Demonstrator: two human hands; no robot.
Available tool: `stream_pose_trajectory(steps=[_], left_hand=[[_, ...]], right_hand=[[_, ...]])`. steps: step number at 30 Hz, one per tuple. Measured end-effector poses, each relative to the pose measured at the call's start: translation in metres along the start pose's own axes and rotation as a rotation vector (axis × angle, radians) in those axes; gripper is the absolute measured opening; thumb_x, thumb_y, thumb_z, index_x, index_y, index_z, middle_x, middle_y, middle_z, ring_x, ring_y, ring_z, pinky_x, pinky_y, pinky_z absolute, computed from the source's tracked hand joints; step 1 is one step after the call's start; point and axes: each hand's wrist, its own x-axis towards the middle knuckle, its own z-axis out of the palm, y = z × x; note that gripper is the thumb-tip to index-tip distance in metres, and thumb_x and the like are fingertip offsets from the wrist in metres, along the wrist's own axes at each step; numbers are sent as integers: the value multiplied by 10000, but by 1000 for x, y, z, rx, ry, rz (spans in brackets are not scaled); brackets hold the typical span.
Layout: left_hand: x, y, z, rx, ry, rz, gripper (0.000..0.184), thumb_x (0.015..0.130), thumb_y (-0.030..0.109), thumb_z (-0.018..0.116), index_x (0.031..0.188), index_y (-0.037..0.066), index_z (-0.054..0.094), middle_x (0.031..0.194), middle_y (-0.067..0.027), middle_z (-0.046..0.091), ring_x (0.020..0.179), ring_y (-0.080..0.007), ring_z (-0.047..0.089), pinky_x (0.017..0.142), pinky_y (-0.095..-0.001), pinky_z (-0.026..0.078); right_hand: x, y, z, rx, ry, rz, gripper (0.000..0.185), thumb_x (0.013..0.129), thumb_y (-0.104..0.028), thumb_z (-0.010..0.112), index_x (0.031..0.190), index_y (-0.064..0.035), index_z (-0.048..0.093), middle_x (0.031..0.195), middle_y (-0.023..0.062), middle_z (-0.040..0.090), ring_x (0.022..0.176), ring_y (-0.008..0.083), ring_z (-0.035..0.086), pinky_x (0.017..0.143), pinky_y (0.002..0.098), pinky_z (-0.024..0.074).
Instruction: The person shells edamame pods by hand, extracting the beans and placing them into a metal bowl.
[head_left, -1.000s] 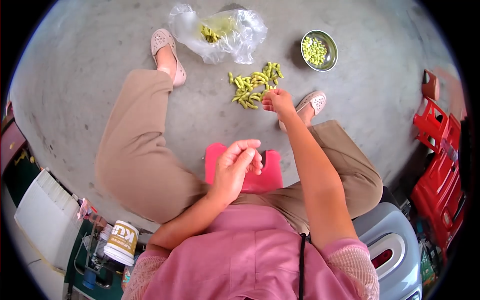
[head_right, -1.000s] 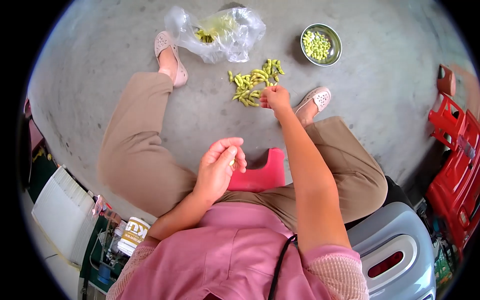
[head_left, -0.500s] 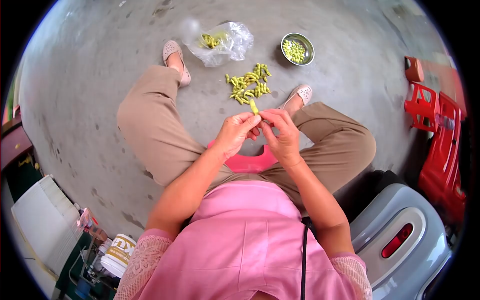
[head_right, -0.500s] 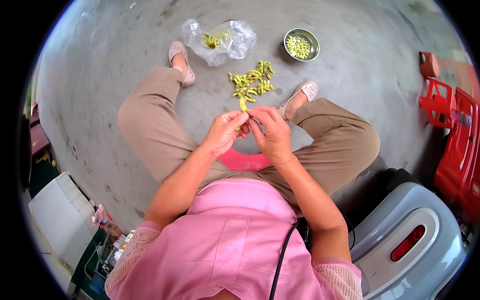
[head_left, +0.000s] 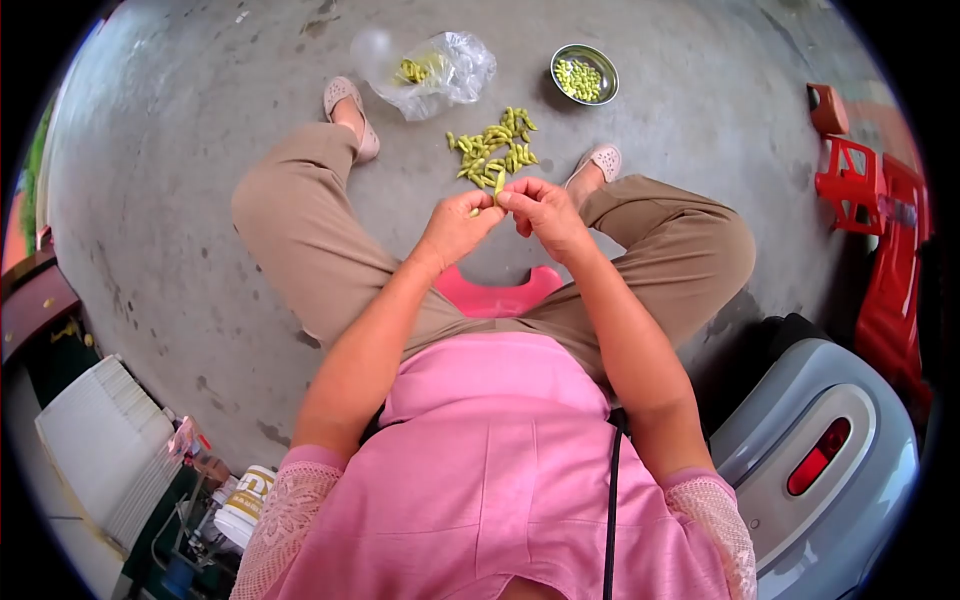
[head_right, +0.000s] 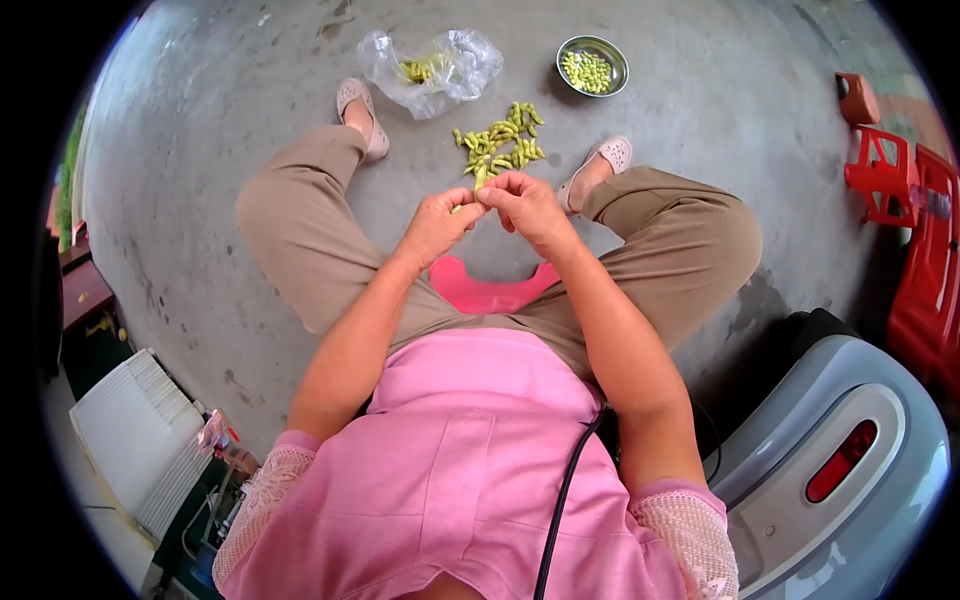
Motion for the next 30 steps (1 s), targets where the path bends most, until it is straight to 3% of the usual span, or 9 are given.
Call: stream_pose_trajectory(steps=[4,7,9,10,12,30], left_hand=[[-2,0,0,-87,-8,59,204,762,220,572,705,26,553,560,45,442,509,-34,394,451,-195,339],[-3,-5,3,137,136,175,144,743,187,585,749,44,569,541,15,473,477,-84,454,447,-228,365],[-6,-4,3,673,317,386,125,708,169,601,766,62,572,598,-55,537,500,-189,523,465,-291,404],[-7,-2,3,674,316,384,125,708,169,601,766,62,572,598,-55,537,500,-189,523,465,-291,404],[-8,1,3,786,358,421,118,682,166,608,750,76,571,678,-100,554,568,-268,539,499,-348,424],[-13,-7,5,871,279,394,128,671,174,613,721,68,559,692,-110,544,604,-309,527,516,-381,427]], right_hand=[[0,-1,-2,88,-13,36,135,719,-165,631,788,-62,578,633,-32,522,504,42,443,429,181,347],[1,3,2,-51,49,-10,135,725,-153,627,793,-43,587,637,-27,533,510,40,443,440,185,360],[0,7,5,-272,120,-147,143,733,-147,619,788,-17,599,632,-20,543,518,40,445,455,188,374],[0,7,6,-271,119,-145,143,733,-147,619,788,-17,599,632,-20,543,518,40,445,455,188,374],[-2,6,6,-334,132,-131,158,739,-148,613,777,5,606,624,-14,551,520,42,447,464,189,384],[1,18,6,-555,138,-215,131,688,-110,564,694,21,564,586,7,545,530,58,451,488,229,397]])
